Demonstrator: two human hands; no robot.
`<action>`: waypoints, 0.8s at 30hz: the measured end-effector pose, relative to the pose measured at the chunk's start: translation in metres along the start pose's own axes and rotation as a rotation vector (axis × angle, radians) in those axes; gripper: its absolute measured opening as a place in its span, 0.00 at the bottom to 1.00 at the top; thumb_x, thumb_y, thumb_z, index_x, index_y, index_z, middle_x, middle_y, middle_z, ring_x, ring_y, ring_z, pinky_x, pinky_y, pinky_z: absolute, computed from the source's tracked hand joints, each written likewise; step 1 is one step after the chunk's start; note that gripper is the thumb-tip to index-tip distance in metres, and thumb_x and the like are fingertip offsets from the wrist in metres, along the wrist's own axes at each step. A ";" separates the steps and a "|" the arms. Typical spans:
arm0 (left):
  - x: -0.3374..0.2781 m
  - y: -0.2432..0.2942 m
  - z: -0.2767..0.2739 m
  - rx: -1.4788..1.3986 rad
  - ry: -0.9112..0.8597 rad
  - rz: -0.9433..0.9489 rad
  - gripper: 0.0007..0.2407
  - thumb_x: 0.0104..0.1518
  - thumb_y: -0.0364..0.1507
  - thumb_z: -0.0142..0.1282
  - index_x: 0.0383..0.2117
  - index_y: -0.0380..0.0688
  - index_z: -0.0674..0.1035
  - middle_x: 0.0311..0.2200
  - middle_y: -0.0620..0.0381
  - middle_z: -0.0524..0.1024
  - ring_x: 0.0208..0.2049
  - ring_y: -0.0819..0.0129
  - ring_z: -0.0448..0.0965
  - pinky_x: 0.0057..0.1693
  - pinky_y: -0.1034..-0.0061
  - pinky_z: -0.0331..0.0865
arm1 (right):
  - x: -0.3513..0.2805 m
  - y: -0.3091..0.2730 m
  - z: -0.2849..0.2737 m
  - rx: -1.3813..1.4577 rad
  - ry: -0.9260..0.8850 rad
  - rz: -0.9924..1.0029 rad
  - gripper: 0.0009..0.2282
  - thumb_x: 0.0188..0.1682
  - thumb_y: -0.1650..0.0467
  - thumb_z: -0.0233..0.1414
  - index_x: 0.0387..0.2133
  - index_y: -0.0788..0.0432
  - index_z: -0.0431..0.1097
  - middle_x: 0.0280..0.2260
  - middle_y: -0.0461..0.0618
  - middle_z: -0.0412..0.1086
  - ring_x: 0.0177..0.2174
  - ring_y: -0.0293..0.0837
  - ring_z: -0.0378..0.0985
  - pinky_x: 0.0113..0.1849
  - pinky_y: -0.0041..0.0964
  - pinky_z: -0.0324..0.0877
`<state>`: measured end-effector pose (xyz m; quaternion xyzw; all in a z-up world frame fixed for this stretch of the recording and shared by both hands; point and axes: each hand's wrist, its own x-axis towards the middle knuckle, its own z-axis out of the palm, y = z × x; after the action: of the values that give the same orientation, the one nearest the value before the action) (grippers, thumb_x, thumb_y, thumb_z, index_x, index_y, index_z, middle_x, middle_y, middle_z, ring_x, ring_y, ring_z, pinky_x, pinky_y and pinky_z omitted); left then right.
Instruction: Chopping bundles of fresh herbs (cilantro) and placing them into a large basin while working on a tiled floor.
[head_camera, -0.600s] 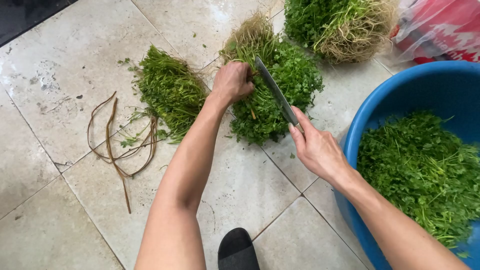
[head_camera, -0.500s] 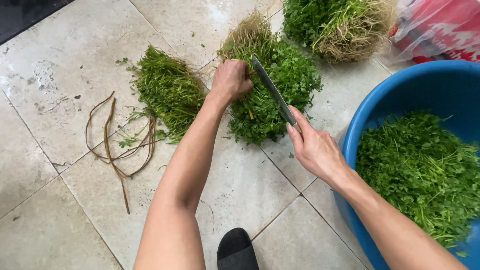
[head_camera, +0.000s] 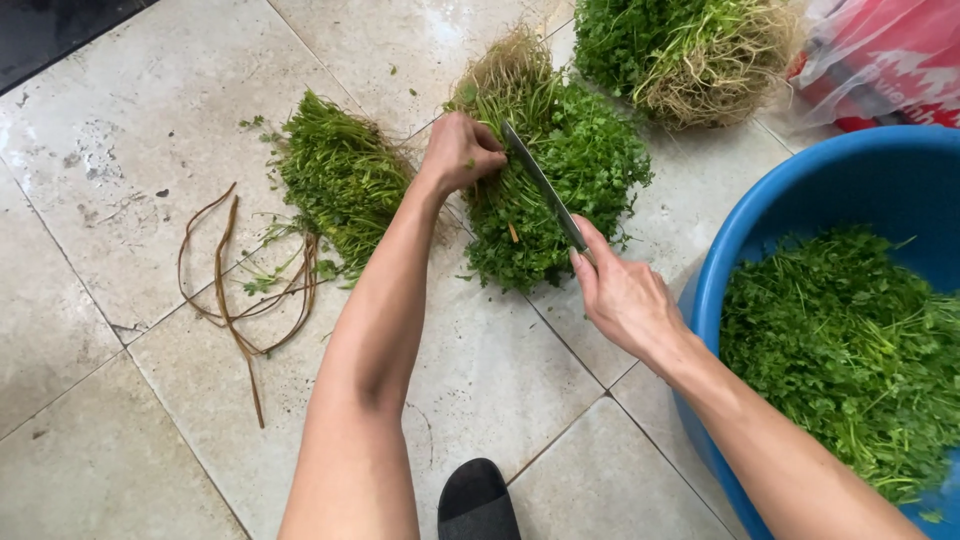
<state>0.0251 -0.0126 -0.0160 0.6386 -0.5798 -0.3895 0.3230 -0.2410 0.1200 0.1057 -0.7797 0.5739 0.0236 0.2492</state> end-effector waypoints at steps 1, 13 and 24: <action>0.001 0.000 0.000 -0.001 -0.003 0.003 0.05 0.48 0.21 0.63 0.30 0.40 0.86 0.34 0.50 0.85 0.29 0.70 0.85 0.39 0.77 0.79 | 0.002 0.002 0.001 0.000 0.002 0.004 0.25 0.57 0.61 0.39 0.69 0.41 0.44 0.16 0.60 0.71 0.18 0.66 0.76 0.29 0.62 0.75; -0.009 0.005 -0.015 -0.067 -0.065 -0.055 0.07 0.48 0.22 0.62 0.33 0.41 0.86 0.32 0.50 0.85 0.28 0.69 0.85 0.37 0.78 0.83 | 0.013 0.008 0.010 0.038 0.007 -0.029 0.24 0.59 0.62 0.39 0.69 0.45 0.44 0.15 0.55 0.69 0.15 0.59 0.74 0.26 0.58 0.73; -0.073 -0.039 -0.035 -1.046 0.335 -0.091 0.06 0.56 0.22 0.63 0.37 0.36 0.82 0.36 0.45 0.83 0.36 0.62 0.87 0.45 0.73 0.84 | -0.017 0.009 -0.011 0.301 0.042 0.184 0.27 0.55 0.55 0.39 0.70 0.36 0.47 0.18 0.54 0.68 0.22 0.49 0.76 0.31 0.51 0.70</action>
<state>0.0727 0.0636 -0.0239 0.4707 -0.2211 -0.5323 0.6680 -0.2575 0.1283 0.1170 -0.6781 0.6449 -0.0563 0.3479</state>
